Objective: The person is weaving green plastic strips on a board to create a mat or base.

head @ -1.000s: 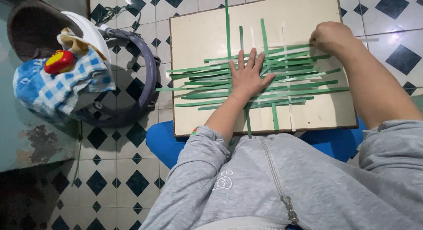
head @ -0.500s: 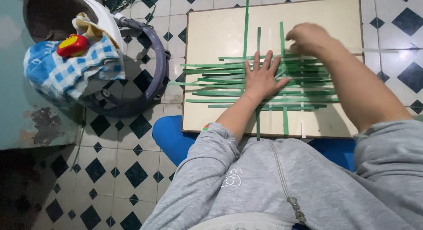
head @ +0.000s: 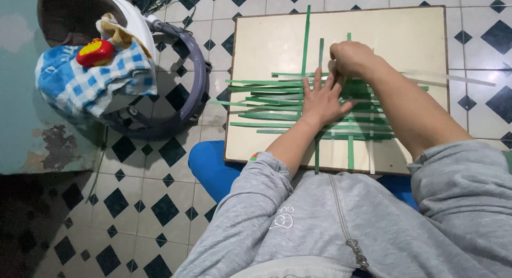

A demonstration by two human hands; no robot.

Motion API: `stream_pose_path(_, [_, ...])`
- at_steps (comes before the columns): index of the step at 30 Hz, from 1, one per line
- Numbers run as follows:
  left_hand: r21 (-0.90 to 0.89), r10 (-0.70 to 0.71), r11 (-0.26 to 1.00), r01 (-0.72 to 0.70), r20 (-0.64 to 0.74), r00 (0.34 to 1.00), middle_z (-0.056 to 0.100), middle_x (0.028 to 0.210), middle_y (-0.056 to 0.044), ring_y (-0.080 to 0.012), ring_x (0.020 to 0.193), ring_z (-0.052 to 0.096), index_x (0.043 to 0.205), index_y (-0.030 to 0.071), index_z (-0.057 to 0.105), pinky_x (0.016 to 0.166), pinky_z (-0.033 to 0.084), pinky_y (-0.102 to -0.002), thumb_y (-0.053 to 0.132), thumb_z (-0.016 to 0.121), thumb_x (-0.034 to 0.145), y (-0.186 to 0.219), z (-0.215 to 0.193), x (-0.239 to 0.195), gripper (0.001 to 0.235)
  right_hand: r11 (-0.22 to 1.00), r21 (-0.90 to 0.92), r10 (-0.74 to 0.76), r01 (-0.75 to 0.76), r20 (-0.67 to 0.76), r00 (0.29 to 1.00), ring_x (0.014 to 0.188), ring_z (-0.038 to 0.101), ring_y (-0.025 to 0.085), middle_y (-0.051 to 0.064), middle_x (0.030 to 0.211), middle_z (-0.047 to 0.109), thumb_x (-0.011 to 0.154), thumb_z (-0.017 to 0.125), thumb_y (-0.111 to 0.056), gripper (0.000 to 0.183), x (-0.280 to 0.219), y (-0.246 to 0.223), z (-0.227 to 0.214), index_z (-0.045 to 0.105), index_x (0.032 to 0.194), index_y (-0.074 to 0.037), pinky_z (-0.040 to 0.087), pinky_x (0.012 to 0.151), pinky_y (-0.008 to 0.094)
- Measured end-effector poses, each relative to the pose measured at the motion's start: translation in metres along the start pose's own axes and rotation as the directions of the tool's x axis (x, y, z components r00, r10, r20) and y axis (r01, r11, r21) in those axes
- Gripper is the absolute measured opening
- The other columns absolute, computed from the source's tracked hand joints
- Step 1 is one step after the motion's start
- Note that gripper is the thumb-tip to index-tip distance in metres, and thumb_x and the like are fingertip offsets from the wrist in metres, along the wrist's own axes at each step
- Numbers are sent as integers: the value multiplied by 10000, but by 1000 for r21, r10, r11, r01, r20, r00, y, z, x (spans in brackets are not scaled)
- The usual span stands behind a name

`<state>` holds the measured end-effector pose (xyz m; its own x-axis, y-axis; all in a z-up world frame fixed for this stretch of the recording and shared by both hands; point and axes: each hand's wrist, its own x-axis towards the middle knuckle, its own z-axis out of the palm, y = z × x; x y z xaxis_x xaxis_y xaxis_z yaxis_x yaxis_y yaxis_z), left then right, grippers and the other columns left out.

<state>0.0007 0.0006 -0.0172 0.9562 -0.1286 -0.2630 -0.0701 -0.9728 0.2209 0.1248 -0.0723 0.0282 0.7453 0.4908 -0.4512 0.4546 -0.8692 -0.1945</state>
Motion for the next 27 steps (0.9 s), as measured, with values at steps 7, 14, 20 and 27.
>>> stream_pose_path(7, [35, -3, 999, 4, -40, 999, 73, 1628, -56, -403, 1481, -51, 1542, 229, 197, 1135, 33, -666, 700, 271, 890, -1, -1, 3, 808, 978, 190, 93, -89, -14, 996, 936, 584, 376, 201, 1091, 632, 975, 490, -183, 316, -10, -8, -10, 490, 1265, -57, 454, 747, 476])
stream_pose_path(14, [27, -1, 1000, 3, -80, 997, 160, 1624, -48, -399, 1486, -10, 1550, 238, 134, 1131, 40, -663, 716, 251, 897, -4, 7, 4, 818, 917, 398, -1, 27, -66, 998, 849, 622, 329, 185, 1055, 621, 827, 670, 96, 428, -2, -22, -8, 475, 1190, -21, 535, 649, 394])
stream_pose_path(20, [-13, 7, 1000, -8, -74, 997, 143, 1625, -13, -403, 1483, -40, 1546, 238, 167, 1138, 22, -664, 716, 265, 886, -7, 7, 4, 820, 962, 272, 28, 13, -144, 989, 879, 585, 334, 179, 974, 656, 799, 653, 75, 270, 32, -4, 11, 619, 1054, -7, 503, 653, 426])
stream_pose_path(27, [1, -19, 1000, 19, -161, 987, 248, 1559, -115, -493, 1456, 5, 1483, 293, 340, 1148, 86, -642, 699, 340, 879, -8, 19, 8, 728, 923, 385, 69, 28, -237, 969, 794, 639, 282, 139, 886, 691, 611, 710, 117, 396, 48, -6, 19, 664, 988, 6, 531, 581, 383])
